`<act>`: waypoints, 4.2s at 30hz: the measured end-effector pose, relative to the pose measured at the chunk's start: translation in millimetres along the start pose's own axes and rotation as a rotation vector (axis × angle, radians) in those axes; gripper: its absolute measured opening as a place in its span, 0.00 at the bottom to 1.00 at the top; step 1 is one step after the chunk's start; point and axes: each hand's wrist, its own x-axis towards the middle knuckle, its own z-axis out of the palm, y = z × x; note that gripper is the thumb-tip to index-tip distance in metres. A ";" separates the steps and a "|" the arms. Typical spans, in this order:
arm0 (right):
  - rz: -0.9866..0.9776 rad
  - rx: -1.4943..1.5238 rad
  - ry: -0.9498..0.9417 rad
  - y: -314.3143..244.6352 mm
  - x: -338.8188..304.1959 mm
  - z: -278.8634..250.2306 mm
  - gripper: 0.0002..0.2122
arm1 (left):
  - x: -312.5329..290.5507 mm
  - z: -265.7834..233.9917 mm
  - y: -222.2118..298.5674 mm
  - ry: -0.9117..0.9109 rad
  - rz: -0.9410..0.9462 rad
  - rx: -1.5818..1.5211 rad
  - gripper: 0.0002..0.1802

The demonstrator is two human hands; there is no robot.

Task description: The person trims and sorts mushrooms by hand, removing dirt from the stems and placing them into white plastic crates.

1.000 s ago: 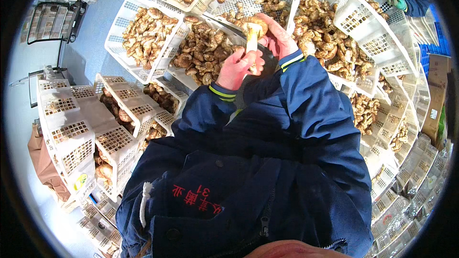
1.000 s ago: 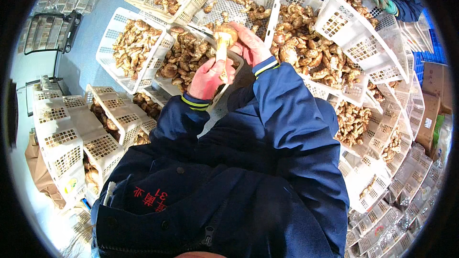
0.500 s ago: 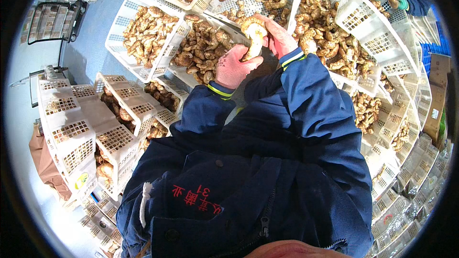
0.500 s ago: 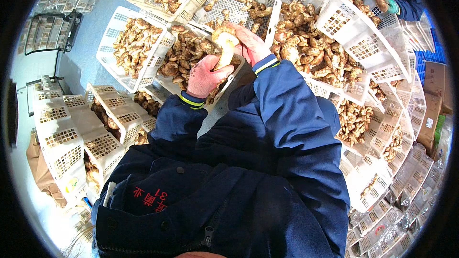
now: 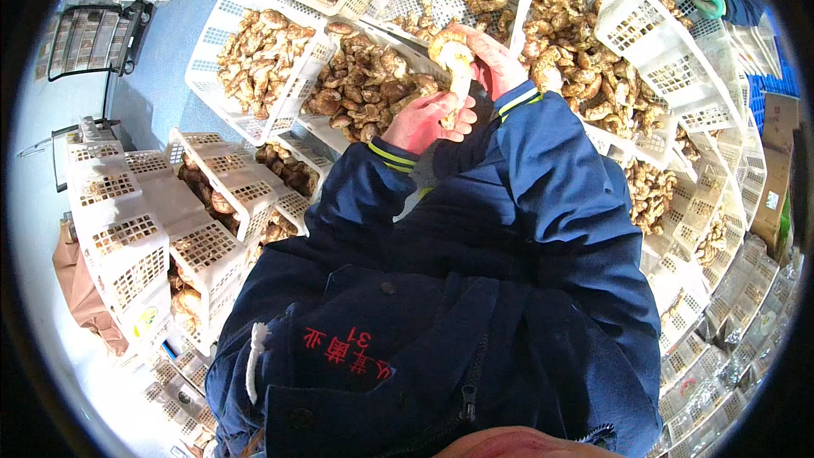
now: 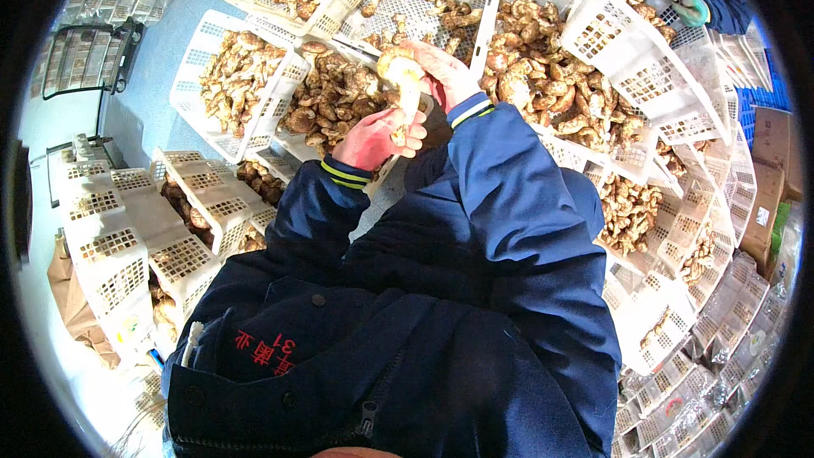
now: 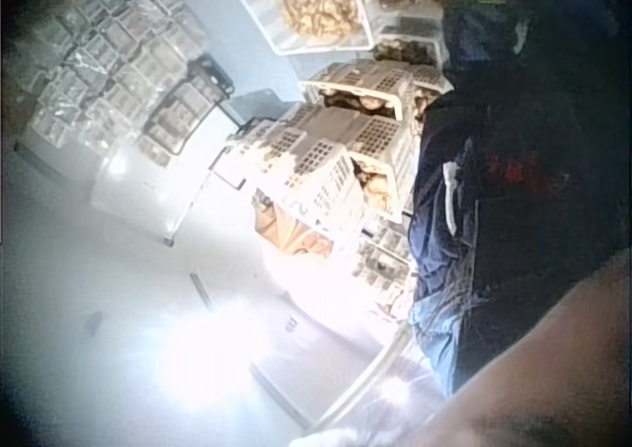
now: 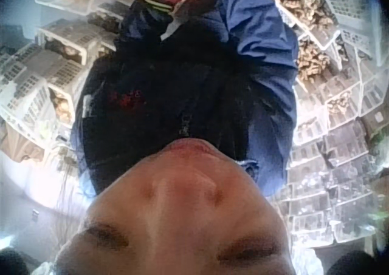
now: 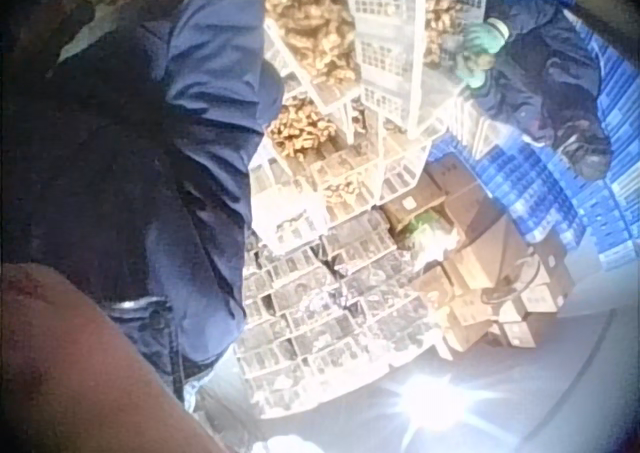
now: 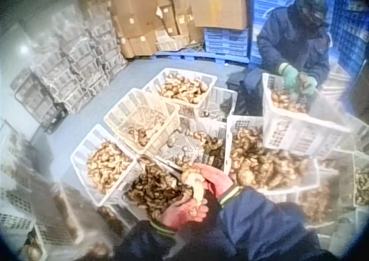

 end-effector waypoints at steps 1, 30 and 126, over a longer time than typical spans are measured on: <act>-0.006 -0.003 0.018 2.2 1.4 -4.6 0.23 | 1.2 3.9 1.6 0.105 0.020 0.121 0.16; 0.004 -0.017 -0.075 1.8 0.9 5.3 0.22 | -11.4 -10.9 9.4 1.139 0.777 1.544 0.20; 0.358 -0.395 0.146 52.5 -3.3 -55.6 0.15 | -7.8 -227.4 -134.6 0.976 -0.512 0.958 0.36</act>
